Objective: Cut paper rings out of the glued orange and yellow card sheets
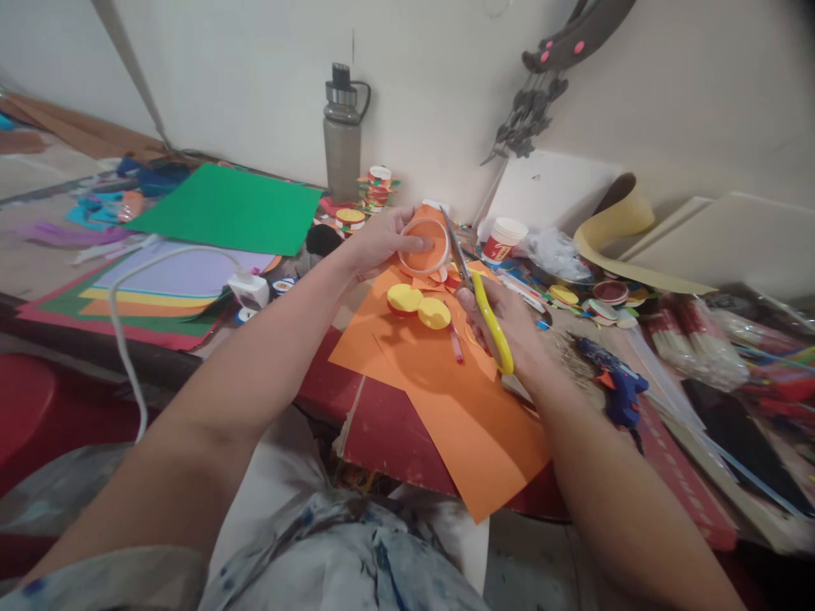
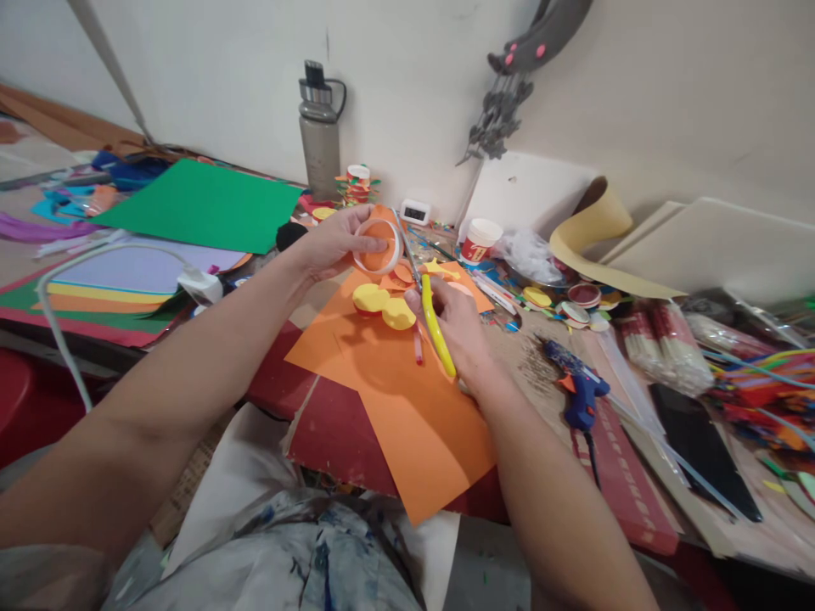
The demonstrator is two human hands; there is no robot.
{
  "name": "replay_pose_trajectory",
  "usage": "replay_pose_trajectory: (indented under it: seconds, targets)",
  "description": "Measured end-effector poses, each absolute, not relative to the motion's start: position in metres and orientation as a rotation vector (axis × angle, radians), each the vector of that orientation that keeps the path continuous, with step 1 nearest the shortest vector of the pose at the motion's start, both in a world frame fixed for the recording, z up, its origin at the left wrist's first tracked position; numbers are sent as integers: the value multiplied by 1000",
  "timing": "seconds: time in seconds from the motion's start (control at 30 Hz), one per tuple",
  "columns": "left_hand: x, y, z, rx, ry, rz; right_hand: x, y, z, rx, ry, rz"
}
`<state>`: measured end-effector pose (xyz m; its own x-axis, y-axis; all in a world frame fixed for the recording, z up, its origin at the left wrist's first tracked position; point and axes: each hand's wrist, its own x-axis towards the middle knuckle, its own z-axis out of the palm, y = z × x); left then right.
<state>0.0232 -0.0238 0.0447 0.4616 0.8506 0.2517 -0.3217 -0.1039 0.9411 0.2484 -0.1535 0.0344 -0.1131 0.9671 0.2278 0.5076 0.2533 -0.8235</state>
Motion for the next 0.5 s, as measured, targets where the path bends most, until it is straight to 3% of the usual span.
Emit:
replay_pose_trajectory:
  seconds: [0.5]
  targets:
    - [66, -51, 39, 681, 629, 1213, 245, -145, 16, -1322, -1441, 742]
